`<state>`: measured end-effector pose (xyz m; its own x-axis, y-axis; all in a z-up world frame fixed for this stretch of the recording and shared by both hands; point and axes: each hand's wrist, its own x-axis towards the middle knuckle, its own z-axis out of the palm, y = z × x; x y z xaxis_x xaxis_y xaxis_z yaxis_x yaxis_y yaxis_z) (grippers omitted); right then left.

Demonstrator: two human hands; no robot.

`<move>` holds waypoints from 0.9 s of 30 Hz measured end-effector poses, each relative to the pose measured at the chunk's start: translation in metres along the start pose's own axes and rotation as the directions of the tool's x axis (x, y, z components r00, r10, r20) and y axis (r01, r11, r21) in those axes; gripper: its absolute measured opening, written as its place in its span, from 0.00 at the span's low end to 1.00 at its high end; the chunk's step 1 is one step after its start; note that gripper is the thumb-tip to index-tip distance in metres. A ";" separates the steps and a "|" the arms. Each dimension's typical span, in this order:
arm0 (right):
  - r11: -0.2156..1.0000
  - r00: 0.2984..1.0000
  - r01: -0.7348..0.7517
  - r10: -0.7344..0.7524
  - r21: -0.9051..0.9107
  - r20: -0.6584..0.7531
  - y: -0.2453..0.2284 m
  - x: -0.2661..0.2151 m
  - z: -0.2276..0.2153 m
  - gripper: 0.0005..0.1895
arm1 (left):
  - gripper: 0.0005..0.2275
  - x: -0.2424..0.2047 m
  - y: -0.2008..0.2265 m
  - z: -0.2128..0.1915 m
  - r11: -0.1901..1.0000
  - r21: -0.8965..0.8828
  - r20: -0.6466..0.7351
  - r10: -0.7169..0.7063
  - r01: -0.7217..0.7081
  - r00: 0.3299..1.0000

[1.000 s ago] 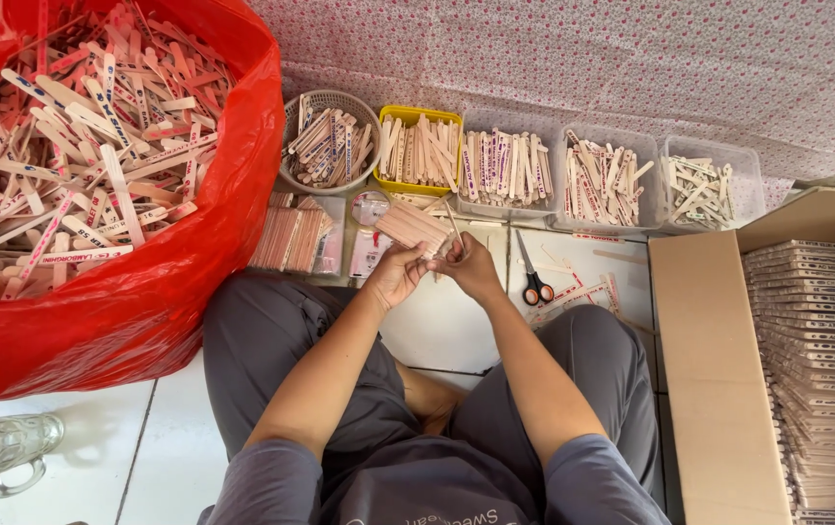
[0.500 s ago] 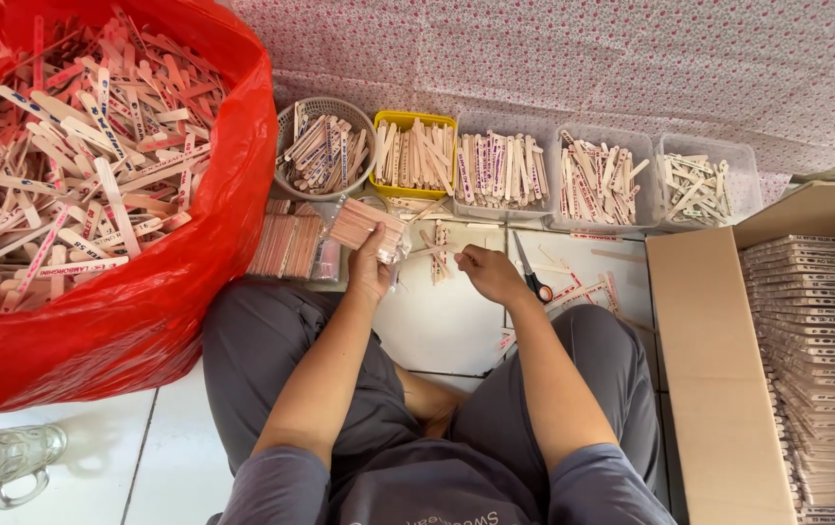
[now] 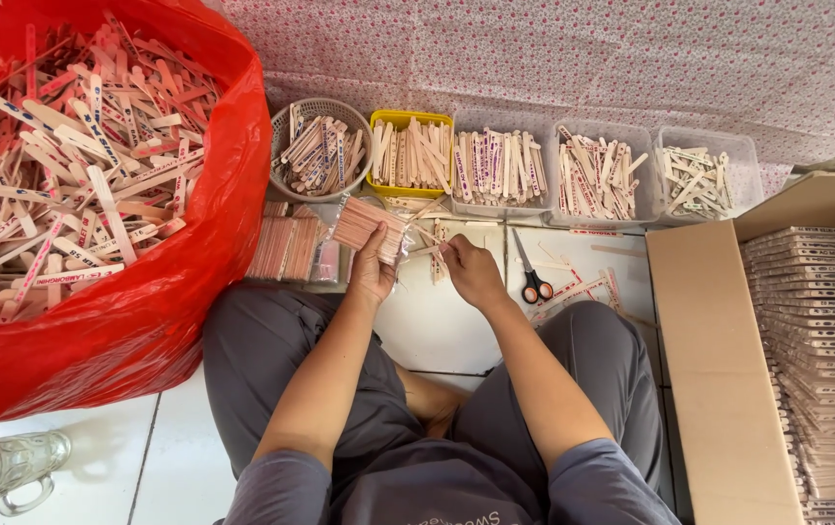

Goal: The person sits on the floor and packs wooden popsicle sticks into small clear plastic bags. They gather sticks from nearby containers, align them into bundles, insert them into the bags, and seal them. The person uses scissors to cut the plastic bags as needed.

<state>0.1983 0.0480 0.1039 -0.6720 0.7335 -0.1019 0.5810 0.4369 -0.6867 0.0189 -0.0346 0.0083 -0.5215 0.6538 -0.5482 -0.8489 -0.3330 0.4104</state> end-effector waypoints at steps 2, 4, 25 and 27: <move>1.000 1.000 0.009 -0.009 -0.005 -0.005 0.000 0.000 0.002 0.15 | 0.13 -0.013 0.006 0.010 1.000 0.000 0.001 -0.003 0.003 1.000; 1.000 1.000 0.012 -0.012 -0.008 -0.012 0.000 -0.002 0.003 0.17 | 0.12 -0.020 0.009 0.015 1.000 0.002 0.003 -0.010 0.010 1.000; 0.616 0.999 0.020 0.007 0.788 -0.031 -0.016 -0.001 0.032 0.35 | 0.25 -0.064 -0.010 0.038 0.829 0.559 0.109 -0.108 0.029 0.988; 0.520 0.997 -0.076 0.058 0.851 0.054 -0.024 0.001 0.023 0.34 | 0.26 -0.046 -0.015 0.028 0.853 0.521 0.053 -0.070 0.032 0.996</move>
<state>0.1728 0.0266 0.1037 -0.6608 0.7287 -0.1799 -0.0377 -0.2716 -0.9617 0.0578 -0.0403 0.0479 -0.4557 0.7106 -0.5361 -0.6963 0.0906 0.7120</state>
